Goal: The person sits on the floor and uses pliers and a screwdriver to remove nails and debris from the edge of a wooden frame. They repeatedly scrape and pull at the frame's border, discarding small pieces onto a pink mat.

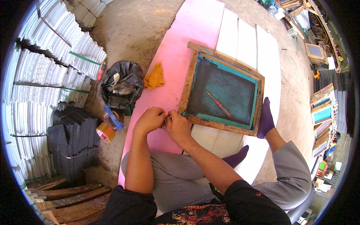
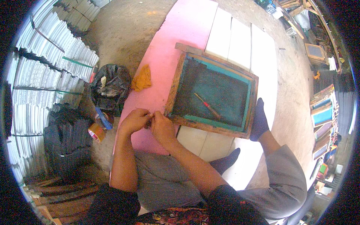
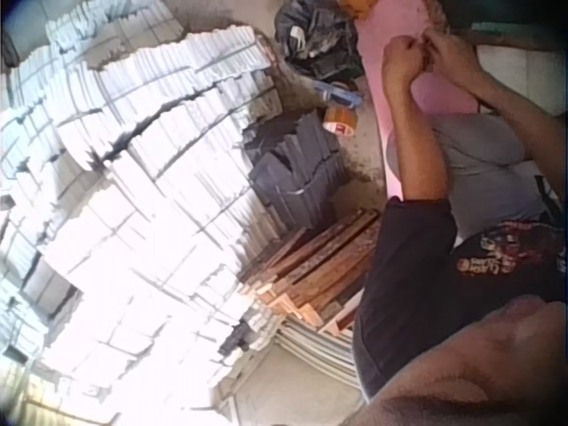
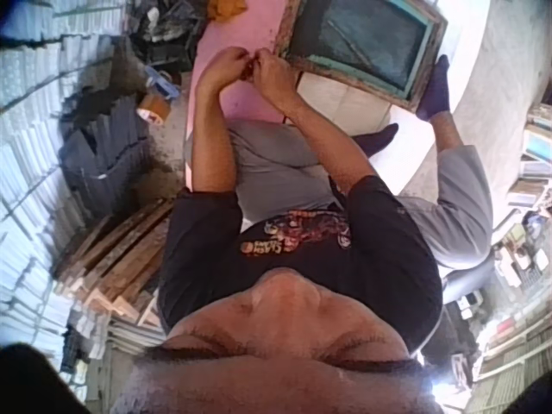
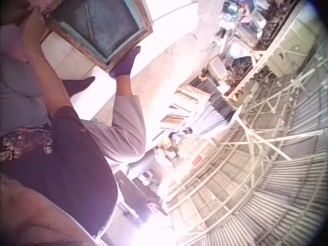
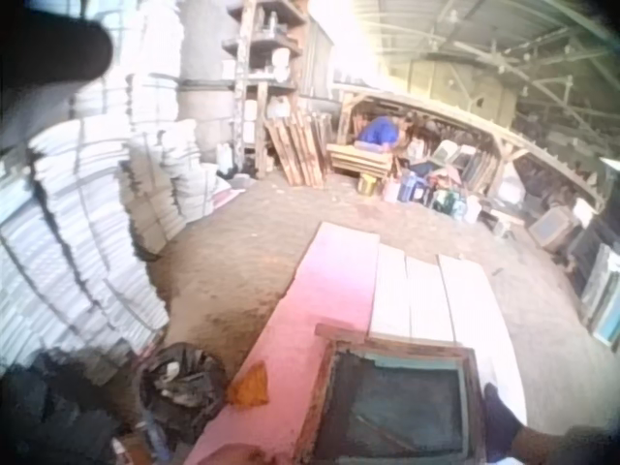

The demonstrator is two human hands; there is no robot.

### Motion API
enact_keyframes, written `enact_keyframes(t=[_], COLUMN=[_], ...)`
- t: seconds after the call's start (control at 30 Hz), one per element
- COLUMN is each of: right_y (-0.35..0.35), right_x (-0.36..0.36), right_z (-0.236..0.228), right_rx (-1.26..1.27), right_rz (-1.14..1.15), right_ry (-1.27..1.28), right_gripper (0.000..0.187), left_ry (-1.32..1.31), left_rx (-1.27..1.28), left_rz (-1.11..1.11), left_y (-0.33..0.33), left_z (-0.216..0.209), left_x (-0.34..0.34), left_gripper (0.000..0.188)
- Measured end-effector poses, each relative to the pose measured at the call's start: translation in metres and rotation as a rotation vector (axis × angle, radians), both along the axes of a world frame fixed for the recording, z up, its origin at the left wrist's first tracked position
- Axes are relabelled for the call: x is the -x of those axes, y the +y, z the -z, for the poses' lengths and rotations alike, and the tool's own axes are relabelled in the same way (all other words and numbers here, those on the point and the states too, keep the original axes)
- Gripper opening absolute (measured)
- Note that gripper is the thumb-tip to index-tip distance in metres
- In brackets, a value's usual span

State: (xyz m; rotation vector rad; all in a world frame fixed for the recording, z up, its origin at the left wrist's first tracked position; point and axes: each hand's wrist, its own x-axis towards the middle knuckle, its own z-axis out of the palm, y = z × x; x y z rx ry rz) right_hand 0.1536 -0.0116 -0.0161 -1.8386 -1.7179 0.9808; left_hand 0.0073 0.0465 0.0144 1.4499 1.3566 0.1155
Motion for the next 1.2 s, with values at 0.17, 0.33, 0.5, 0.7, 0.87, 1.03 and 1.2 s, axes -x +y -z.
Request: enact_keyframes(t=[0.17,0.33,0.5,0.7,0.87,1.03,1.2], right_y=[-0.014,-0.037,-0.048,-0.041,-0.037,-0.038,-0.051], right_x=[0.003,-0.027,-0.059,-0.058,-0.06,-0.056,-0.033], right_z=[0.004,0.012,0.014,0.024,0.026,0.023,0.031], right_rx=[-0.034,-0.267,-0.503,-0.566,-0.515,-0.448,-0.477], right_rz=[0.11,0.092,0.058,0.08,0.048,0.011,-0.203], right_ry=[0.086,-0.089,-0.375,-0.345,-0.29,-0.25,-0.247], right_gripper=[0.023,0.029,0.026,0.015,0.01,0.012,0.014], left_ry=[0.031,0.241,0.33,0.242,0.243,0.216,0.324], left_rx=[0.063,-0.032,-0.096,-0.08,-0.088,-0.061,-0.079], left_rz=[-0.064,-0.051,-0.082,-0.032,-0.02,-0.01,0.008], left_y=[0.002,0.0,-0.004,-0.003,-0.002,-0.001,-0.001], left_z=[0.001,0.004,0.0,0.007,0.007,0.005,-0.002], left_x=[0.003,0.003,-0.002,-0.004,-0.005,-0.007,-0.009], left_gripper=[0.026,0.024,0.03,0.034,0.035,0.036,0.037])
